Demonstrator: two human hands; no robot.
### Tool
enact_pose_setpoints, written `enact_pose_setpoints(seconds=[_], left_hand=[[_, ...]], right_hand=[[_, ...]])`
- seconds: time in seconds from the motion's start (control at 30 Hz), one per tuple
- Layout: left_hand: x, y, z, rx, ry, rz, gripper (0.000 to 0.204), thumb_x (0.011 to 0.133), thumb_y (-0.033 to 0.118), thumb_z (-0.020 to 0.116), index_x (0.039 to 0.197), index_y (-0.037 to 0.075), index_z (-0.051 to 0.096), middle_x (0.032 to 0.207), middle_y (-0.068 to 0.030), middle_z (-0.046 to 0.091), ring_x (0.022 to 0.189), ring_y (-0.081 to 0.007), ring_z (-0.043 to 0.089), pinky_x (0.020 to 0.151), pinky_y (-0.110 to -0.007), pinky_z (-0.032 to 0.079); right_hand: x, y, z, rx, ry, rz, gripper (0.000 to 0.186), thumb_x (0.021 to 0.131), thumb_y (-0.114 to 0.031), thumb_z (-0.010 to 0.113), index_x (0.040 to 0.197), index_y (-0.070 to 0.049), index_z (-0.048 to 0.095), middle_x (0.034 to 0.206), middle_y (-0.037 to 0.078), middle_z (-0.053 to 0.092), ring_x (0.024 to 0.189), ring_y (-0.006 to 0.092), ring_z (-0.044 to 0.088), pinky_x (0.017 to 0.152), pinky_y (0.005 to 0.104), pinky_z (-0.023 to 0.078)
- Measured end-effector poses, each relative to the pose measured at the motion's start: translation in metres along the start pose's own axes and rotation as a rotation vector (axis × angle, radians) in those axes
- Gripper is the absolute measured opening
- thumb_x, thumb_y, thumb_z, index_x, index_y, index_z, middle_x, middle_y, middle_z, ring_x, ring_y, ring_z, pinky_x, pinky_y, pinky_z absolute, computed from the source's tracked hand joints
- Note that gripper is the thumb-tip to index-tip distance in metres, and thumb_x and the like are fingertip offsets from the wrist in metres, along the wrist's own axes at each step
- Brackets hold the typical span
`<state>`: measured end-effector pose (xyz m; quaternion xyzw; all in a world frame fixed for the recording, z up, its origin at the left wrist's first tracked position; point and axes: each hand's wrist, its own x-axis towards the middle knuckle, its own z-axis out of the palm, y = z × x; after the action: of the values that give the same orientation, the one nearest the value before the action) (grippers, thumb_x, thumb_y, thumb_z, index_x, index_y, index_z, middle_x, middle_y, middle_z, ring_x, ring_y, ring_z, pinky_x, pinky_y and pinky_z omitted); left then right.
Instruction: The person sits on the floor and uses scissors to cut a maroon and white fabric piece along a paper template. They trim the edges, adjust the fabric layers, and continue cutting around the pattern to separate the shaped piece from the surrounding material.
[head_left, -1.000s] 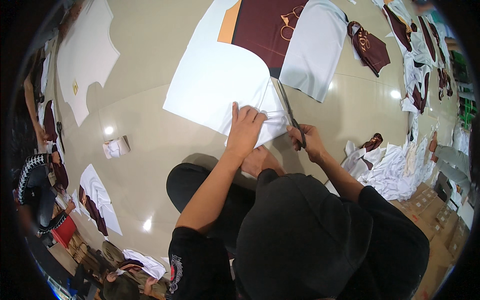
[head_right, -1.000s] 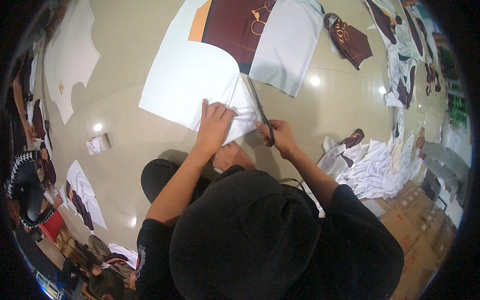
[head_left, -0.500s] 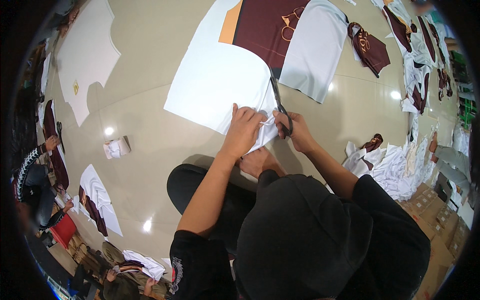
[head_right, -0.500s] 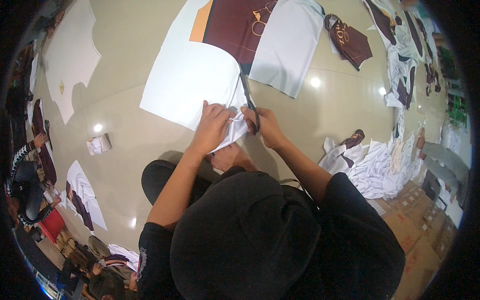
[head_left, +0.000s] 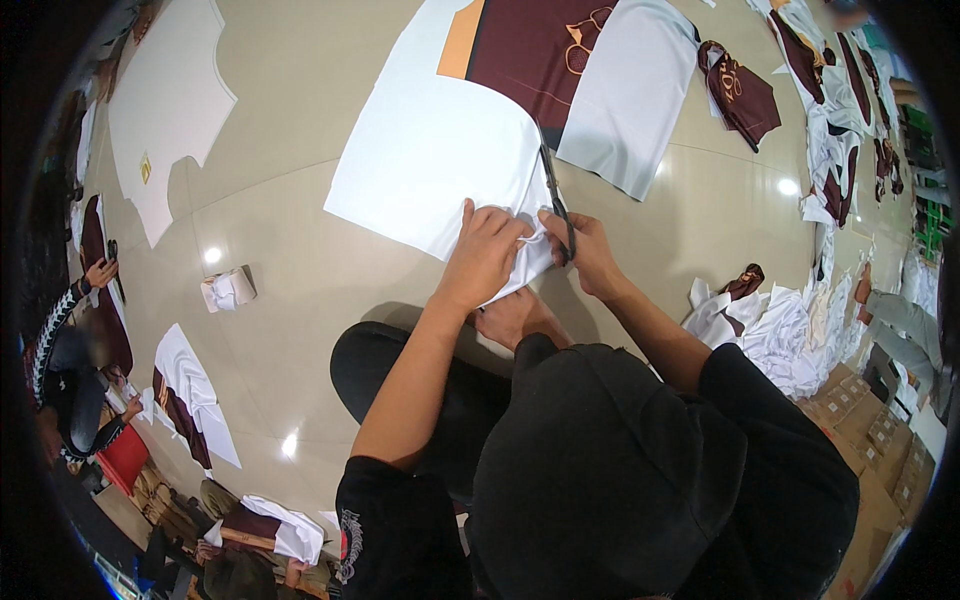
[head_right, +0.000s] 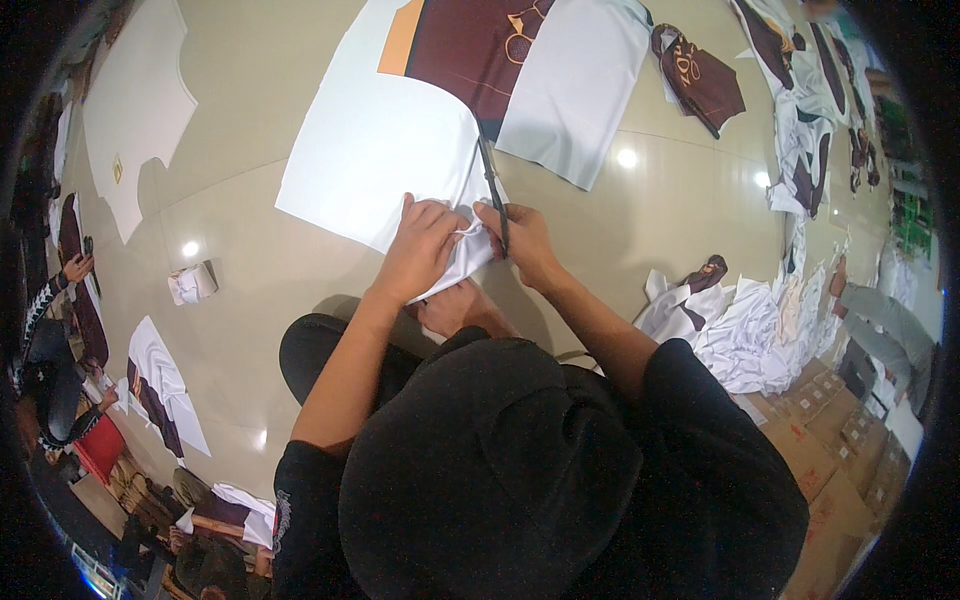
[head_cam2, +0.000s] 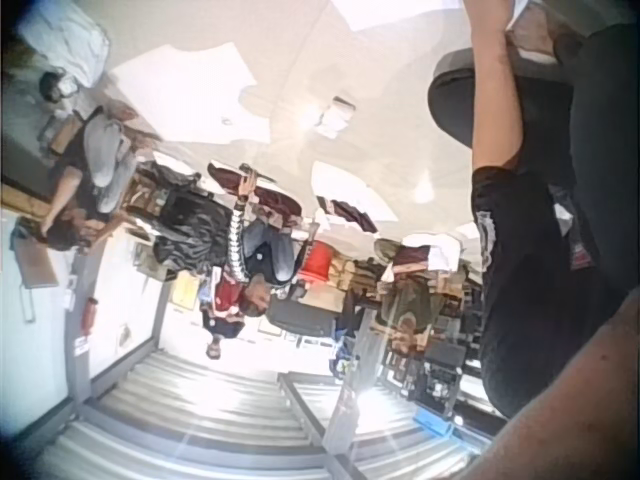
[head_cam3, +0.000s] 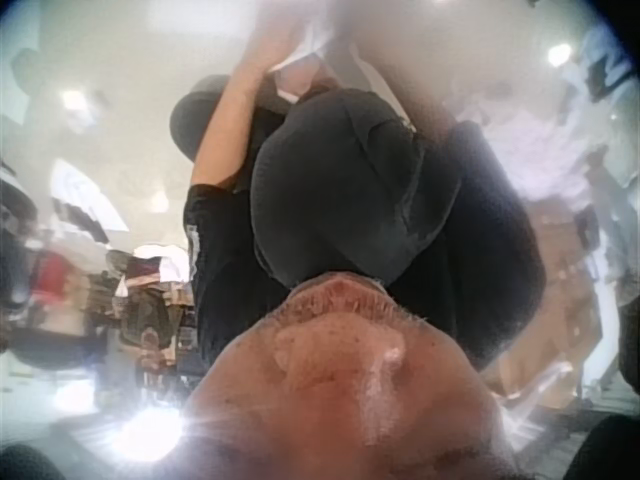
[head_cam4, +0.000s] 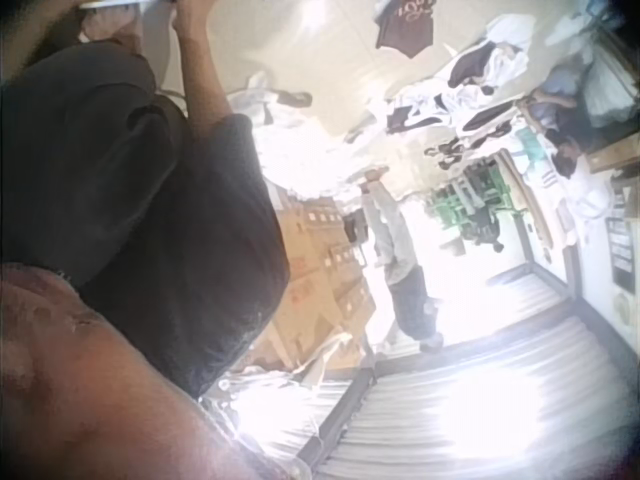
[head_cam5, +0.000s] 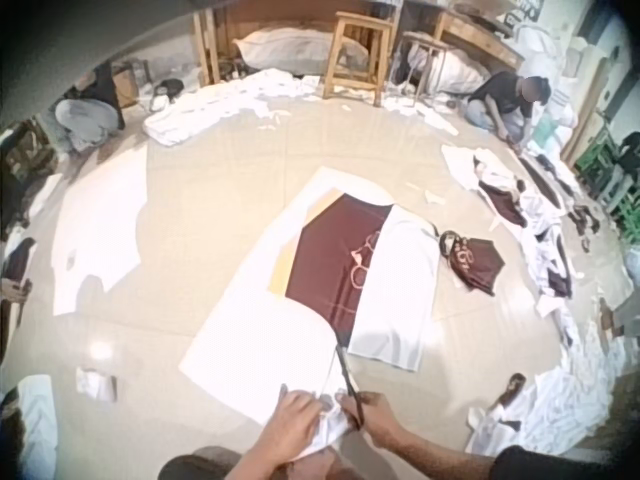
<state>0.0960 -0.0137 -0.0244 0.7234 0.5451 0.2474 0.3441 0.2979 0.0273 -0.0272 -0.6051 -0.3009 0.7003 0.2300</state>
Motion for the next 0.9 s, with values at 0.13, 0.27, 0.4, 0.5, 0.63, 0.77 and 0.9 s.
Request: enact_pose_setpoints(seconds=[0.13,0.27,0.4,0.5,0.63,0.77,0.9], left_hand=[[0.006,0.004,-0.012,-0.073,0.09,-0.078,0.038,0.093,0.017,0.067,0.13,0.006,0.06,0.125,-0.0179,0.056,0.129,-0.0413,0.049,0.12,-0.069,0.022],[0.01,-0.011,-0.018,0.3,0.37,-0.324,0.067,0.098,0.033,0.067,0.154,0.006,0.044,0.155,-0.0281,0.04,0.147,-0.0545,0.03,0.119,-0.073,0.02],[0.002,-0.026,-0.026,0.4,0.216,-0.694,0.114,0.083,0.062,0.076,0.167,0.007,0.02,0.17,-0.0335,0.011,0.155,-0.0599,0.003,0.119,-0.075,0.011],[0.001,-0.025,-0.031,0.377,0.162,-0.748,0.125,0.077,0.064,0.08,0.168,0.008,0.016,0.17,-0.0357,0.006,0.155,-0.0599,0.0,0.12,-0.075,0.01],[-0.001,-0.027,-0.031,0.385,0.159,-0.753,0.126,0.076,0.063,0.082,0.168,0.008,0.016,0.169,-0.0366,0.006,0.155,-0.0601,0.0,0.119,-0.076,0.011],[0.0,-0.028,-0.034,0.387,0.164,-0.758,0.128,0.074,0.063,0.083,0.168,0.008,0.016,0.169,-0.0366,0.006,0.155,-0.0604,0.001,0.119,-0.076,0.011],[-0.002,-0.029,-0.035,0.387,0.169,-0.75,0.129,0.073,0.063,0.084,0.168,0.009,0.016,0.169,-0.0366,0.008,0.155,-0.0603,0.002,0.118,-0.076,0.012]], right_hand=[[0.002,0.001,0.003,0.017,0.037,0.007,0.04,0.091,-0.038,0.081,0.072,-0.008,0.062,0.061,-0.001,0.056,0.05,0.0087,0.05,0.048,0.0264,0.037],[-0.001,-0.003,0.007,0.025,0.028,0.016,0.039,0.092,-0.037,0.081,0.072,-0.008,0.062,0.06,-0.001,0.056,0.05,0.0086,0.05,0.047,0.0263,0.037],[-0.002,-0.002,0.008,0.039,0.023,0.013,0.038,0.092,-0.035,0.08,0.072,-0.009,0.061,0.06,-0.001,0.056,0.05,0.0083,0.05,0.047,0.0263,0.037],[-0.002,-0.002,0.01,0.064,0.023,0.013,0.037,0.093,-0.034,0.08,0.073,-0.009,0.062,0.061,-0.001,0.057,0.05,0.008,0.05,0.048,0.0261,0.037],[-0.003,-0.002,0.012,0.079,0.016,0.029,0.035,0.093,-0.033,0.079,0.074,-0.009,0.062,0.061,-0.002,0.057,0.05,0.008,0.051,0.048,0.0258,0.037],[0.0,0.002,0.011,0.099,0.003,0.022,0.034,0.093,-0.032,0.079,0.075,-0.009,0.062,0.062,-0.002,0.057,0.051,0.008,0.051,0.049,0.0258,0.037],[0.001,0.003,0.013,0.1,0.009,0.021,0.033,0.093,-0.031,0.079,0.075,-0.008,0.063,0.062,-0.001,0.057,0.051,0.0081,0.05,0.049,0.0259,0.036]])
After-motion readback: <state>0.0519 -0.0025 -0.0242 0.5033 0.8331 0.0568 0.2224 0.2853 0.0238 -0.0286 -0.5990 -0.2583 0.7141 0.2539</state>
